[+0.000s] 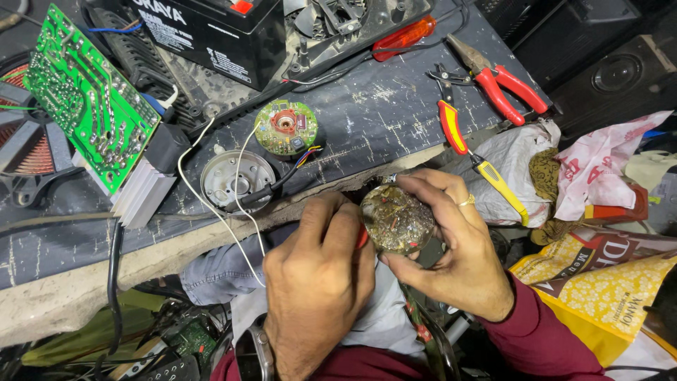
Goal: The person is repairing a small circular electronic component, likely a motor stator, by soldering wires to its terminals. They use pliers to strip wire insulation and a soldering iron to attach the wires, working on a cluttered workbench.
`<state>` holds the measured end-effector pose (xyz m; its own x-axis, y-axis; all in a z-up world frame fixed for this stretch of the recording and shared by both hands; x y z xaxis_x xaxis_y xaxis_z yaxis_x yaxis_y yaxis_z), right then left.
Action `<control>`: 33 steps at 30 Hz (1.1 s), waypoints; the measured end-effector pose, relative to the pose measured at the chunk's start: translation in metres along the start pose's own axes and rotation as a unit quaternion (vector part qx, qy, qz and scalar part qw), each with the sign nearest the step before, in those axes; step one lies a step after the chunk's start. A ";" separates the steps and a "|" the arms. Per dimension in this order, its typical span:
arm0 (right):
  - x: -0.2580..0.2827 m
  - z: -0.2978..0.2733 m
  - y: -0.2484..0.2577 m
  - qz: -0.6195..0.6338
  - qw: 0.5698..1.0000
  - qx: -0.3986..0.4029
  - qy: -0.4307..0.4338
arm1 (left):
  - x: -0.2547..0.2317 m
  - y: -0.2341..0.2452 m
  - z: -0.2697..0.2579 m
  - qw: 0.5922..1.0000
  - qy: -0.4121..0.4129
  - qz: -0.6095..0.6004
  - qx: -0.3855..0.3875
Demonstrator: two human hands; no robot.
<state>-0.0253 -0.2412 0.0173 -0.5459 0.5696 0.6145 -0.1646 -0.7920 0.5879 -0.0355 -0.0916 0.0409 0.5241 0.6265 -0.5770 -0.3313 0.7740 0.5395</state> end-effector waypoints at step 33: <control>-0.311 -0.162 0.023 0.551 0.674 -0.359 -0.337 | 0.062 0.073 0.080 0.991 0.002 0.121 0.064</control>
<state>0.0080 -0.4726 -0.2452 -0.2041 -0.6723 0.7116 -0.4523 -0.5800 -0.6776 0.0353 -0.0038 0.0932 0.4376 0.7932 -0.4236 -0.3453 0.5832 0.7353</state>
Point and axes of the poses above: each hand's wrist, its own z-axis towards the middle knuckle, its own y-axis out of the back of the hand, x = y × z, the point moved 10 cm from there along z, towards the middle knuckle, and after that the axes turned 5 degrees about -x, right-handed, at the moved point
